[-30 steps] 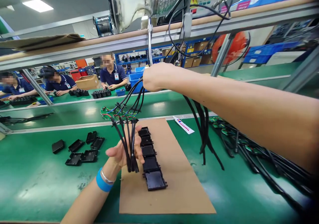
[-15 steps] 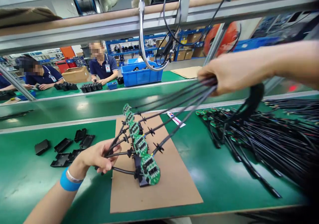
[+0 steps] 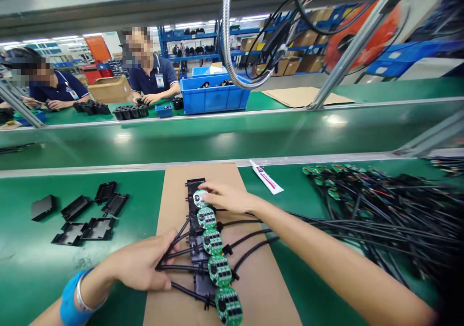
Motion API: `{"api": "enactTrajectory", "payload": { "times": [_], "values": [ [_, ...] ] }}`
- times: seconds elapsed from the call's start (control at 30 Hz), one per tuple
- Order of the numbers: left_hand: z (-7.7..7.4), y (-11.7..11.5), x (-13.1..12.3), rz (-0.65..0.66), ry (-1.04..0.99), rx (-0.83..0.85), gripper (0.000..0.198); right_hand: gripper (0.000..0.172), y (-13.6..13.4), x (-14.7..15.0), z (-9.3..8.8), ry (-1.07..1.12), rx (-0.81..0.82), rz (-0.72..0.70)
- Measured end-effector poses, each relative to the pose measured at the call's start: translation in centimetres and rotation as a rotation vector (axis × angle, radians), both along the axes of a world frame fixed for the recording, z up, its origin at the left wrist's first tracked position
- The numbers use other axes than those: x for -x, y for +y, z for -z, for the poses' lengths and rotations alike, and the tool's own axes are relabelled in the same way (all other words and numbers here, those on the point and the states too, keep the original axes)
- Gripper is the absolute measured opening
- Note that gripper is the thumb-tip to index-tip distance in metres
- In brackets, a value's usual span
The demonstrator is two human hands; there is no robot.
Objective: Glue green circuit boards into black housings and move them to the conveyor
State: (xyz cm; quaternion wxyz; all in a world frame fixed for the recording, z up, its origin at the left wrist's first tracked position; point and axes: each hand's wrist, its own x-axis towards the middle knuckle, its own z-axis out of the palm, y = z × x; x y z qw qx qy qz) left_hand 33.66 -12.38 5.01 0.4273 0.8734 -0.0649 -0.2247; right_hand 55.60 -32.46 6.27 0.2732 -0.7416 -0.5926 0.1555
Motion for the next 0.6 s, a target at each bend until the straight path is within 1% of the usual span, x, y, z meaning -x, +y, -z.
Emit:
{"api": "enactTrajectory", "payload": {
  "times": [0.07,0.13,0.2,0.27,0.3,0.33,0.37,0.4,0.43,0.5,0.53,0.6],
  "values": [
    [0.2,0.1,-0.4,-0.057,0.046,0.076,0.050,0.023,1.6,0.0,0.5,0.065,0.025,-0.081],
    [0.8,0.1,-1.0,-0.183,0.130,0.234,0.042,0.021,1.7,-0.1,0.8,0.090,0.027,-0.141],
    [1.6,0.3,-1.7,-0.334,0.187,0.360,0.041,0.022,1.1,-0.1,1.2,0.069,0.022,-0.150],
    [2.0,0.7,-2.6,-0.437,0.135,0.353,0.042,0.024,0.5,-0.4,1.5,0.057,0.008,-0.099],
    [2.0,1.1,-3.0,-0.472,0.068,0.302,0.040,0.026,0.3,-0.8,1.7,0.074,-0.006,-0.054],
    [2.0,1.6,-3.6,-0.510,-0.024,0.221,0.038,0.032,0.3,-1.4,1.9,0.106,-0.021,0.004],
    [1.9,2.1,-4.2,-0.550,-0.127,0.116,0.036,0.041,0.3,-2.1,2.2,0.134,-0.033,0.064],
    [1.8,2.6,-4.9,-0.583,-0.234,-0.012,0.033,0.046,0.4,-3.0,2.5,0.146,-0.038,0.121],
    [1.8,3.2,-5.6,-0.607,-0.335,-0.146,0.030,0.042,0.5,-3.8,2.8,0.140,-0.033,0.165],
    [2.2,3.9,-6.9,-0.614,-0.484,-0.371,0.023,0.020,0.6,-5.2,3.7,0.081,-0.011,0.215],
    [2.5,4.0,-7.5,-0.608,-0.521,-0.442,0.020,0.012,0.7,-5.7,4.2,0.045,-0.005,0.223],
    [3.4,4.0,-8.2,-0.609,-0.541,-0.524,0.017,0.012,0.7,-5.9,5.1,-0.015,-0.008,0.220]
  ]
}}
